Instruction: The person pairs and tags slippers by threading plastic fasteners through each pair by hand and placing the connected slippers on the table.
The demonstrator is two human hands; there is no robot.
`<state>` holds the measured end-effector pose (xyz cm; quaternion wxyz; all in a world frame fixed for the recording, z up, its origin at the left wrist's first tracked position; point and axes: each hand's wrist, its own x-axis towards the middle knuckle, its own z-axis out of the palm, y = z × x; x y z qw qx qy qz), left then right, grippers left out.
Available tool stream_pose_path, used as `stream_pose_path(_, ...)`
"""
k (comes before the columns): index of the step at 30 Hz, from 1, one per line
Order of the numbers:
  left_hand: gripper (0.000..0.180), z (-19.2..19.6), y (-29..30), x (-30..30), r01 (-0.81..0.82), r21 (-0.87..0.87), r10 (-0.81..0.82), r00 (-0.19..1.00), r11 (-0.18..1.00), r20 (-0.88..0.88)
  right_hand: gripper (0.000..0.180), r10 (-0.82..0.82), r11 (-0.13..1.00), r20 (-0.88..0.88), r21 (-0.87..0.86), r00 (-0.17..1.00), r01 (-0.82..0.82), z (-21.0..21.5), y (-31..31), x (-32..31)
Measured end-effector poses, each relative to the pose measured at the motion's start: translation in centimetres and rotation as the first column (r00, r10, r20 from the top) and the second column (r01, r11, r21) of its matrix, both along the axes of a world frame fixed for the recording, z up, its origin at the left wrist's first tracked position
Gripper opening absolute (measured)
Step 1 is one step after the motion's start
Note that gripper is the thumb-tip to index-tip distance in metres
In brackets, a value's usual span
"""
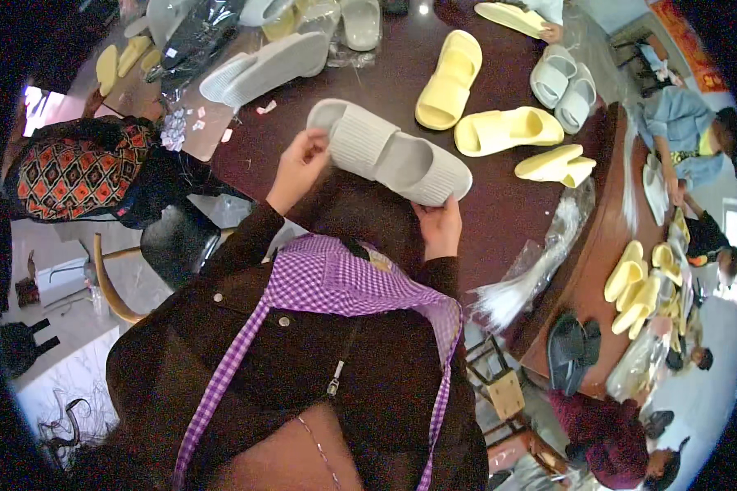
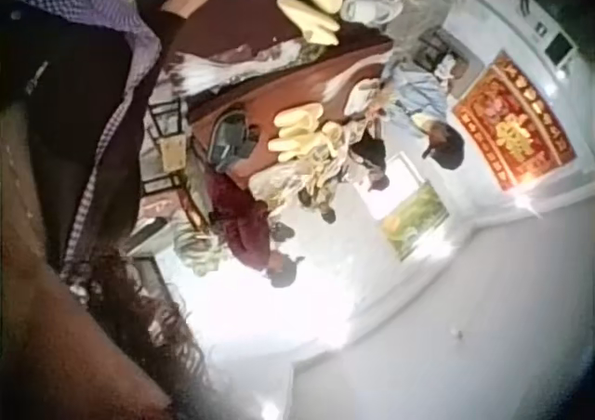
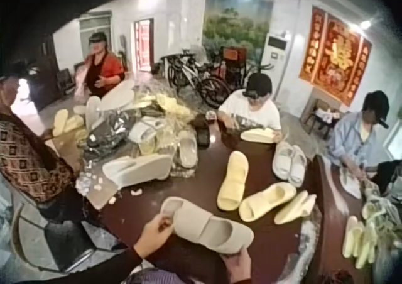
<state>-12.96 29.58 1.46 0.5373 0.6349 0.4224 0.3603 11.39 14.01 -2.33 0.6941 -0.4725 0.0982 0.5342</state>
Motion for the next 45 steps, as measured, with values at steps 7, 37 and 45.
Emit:
stream_pose_path(7,0.031,-0.7,4.8,-1.0,-0.241,-0.053,0.247,0.958,0.969,0.145,0.037,-0.19,0.981,-0.061,-0.048,0.98,0.187,-0.5,0.9,-4.2)
stream_pose_path(37,0.035,-5.5,14.4,4.6,0.195,0.474,-0.115,0.974,0.858,-0.193,0.022,0.278,0.944,0.949,-0.298,0.15,0.138,3.3,9.5,-2.6)
stream_pose_path(45,0.035,-7.0,12.3,-4.4,0.229,0.312,-0.121,0.936,0.922,-0.33,0.024,0.253,0.853,0.741,-0.474,0.621,0.218,0.6,-2.7,-5.2)
